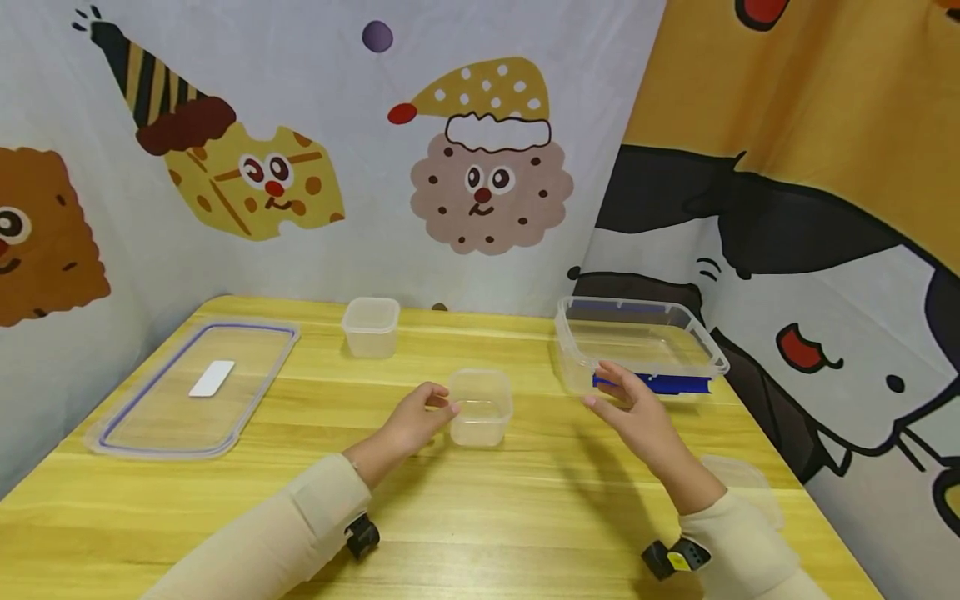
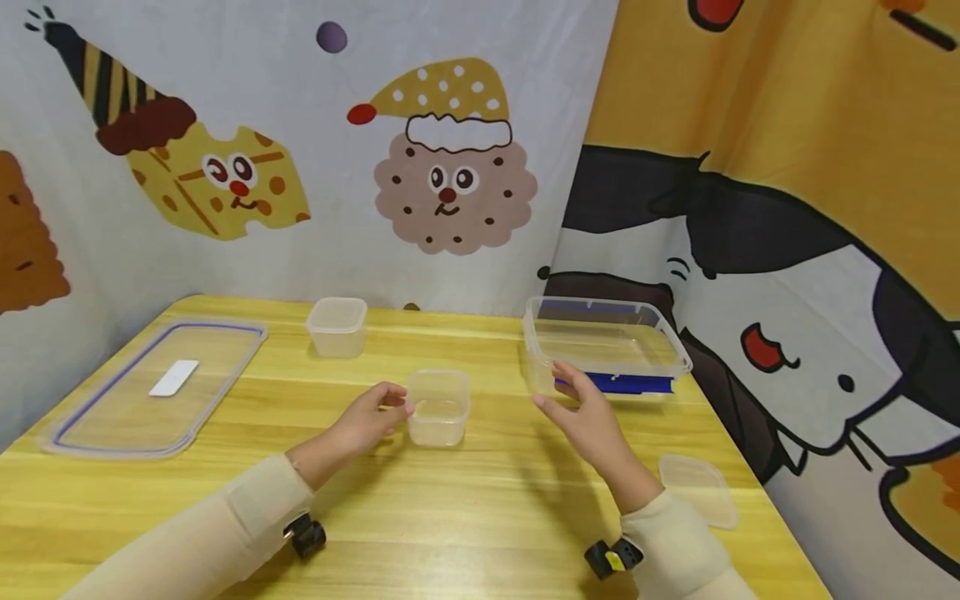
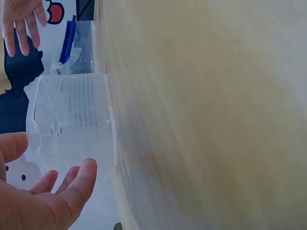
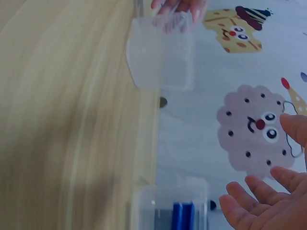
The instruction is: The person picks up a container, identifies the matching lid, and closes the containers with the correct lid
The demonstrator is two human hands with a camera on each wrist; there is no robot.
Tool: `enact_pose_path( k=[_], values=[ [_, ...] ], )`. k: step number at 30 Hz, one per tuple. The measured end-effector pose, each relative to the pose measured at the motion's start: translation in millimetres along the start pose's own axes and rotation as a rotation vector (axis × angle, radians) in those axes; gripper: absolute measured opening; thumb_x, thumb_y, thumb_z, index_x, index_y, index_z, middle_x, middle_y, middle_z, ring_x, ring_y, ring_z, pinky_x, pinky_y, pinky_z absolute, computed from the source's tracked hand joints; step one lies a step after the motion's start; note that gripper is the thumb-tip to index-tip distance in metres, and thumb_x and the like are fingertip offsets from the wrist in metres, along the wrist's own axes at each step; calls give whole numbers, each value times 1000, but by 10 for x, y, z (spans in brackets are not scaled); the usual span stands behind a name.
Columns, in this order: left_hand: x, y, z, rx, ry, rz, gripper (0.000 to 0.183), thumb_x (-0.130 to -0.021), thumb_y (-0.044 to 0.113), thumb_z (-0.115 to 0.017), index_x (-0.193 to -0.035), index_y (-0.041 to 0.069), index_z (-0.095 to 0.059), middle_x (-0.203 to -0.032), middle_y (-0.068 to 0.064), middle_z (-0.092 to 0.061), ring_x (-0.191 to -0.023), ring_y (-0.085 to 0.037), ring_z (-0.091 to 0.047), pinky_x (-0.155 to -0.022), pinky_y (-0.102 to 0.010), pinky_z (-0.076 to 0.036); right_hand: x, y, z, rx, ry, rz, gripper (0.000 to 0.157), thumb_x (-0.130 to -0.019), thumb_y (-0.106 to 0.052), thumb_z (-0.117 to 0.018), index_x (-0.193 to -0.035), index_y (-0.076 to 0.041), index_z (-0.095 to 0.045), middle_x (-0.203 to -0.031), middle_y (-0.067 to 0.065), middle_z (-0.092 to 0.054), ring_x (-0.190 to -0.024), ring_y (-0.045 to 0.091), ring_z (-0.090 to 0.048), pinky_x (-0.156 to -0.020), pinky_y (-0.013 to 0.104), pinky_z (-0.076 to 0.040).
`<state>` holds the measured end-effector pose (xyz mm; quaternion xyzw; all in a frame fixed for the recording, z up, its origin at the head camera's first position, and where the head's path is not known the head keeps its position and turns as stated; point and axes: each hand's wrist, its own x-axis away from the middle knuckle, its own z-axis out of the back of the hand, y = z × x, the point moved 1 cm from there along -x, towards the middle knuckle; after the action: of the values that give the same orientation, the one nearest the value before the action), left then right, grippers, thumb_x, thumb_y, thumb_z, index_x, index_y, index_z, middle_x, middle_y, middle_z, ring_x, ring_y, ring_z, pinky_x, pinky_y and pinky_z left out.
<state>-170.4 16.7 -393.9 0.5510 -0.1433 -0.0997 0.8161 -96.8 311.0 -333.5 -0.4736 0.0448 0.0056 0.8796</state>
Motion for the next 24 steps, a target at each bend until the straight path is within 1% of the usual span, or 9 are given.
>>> enact_pose_path(
  k=[5, 9, 13, 18, 22, 24],
  values=[
    [6, 1, -1, 0, 0, 5, 38, -97, 19, -59, -128, -2, -50, -127, -21, -55, -104, -32, -59, -75, -41, -55, 88, 31, 195, 63, 11, -30, 74, -97, -32, -60, -152, -2, -21, -152, 23, -31, -135, 42, -36, -102, 59, -39],
    [14, 13, -6, 3, 2, 7, 38, -98, 18, -58, -128, -3, -50, -127, -22, -55, -103, -32, -59, -75, -41, -56, 180, 66, 362, 114, 19, -45, 76, -97, -33, -59, -153, -2, -17, -152, 25, -29, -135, 44, -35, -102, 61, -38],
    [15, 15, -4, 3, 0, 10, 38, -98, 18, -58, -128, -3, -50, -126, -22, -55, -102, -32, -59, -75, -42, -55, 282, 136, 505, 161, 50, -91, 79, -98, -36, -57, -154, -3, -14, -152, 26, -27, -135, 46, -33, -101, 64, -37],
    [-11, -7, -1, 6, -3, 16, 38, -98, 19, -58, -129, -1, -50, -126, -21, -55, -101, -31, -60, -79, -42, -55, 379, 240, 627, 191, 75, -146, 82, -97, -39, -57, -155, -4, -11, -153, 27, -25, -134, 47, -32, -100, 66, -35],
    [-24, -22, 0, 10, -3, 19, 38, -98, 19, -59, -128, -1, -50, -126, -21, -55, -103, -31, -60, -81, -43, -55, 440, 338, 709, 206, 79, -185, 83, -97, -39, -57, -154, -1, -9, -152, 30, -23, -134, 49, -31, -100, 67, -34],
    [-28, -29, -3, 9, -4, 17, 37, -97, 19, -59, -128, -1, -51, -125, -21, -55, -102, -31, -60, -81, -43, -55, 470, 387, 751, 223, 84, -210, 85, -97, -42, -57, -154, 0, -10, -152, 31, -22, -134, 50, -30, -100, 67, -34]
  ],
)
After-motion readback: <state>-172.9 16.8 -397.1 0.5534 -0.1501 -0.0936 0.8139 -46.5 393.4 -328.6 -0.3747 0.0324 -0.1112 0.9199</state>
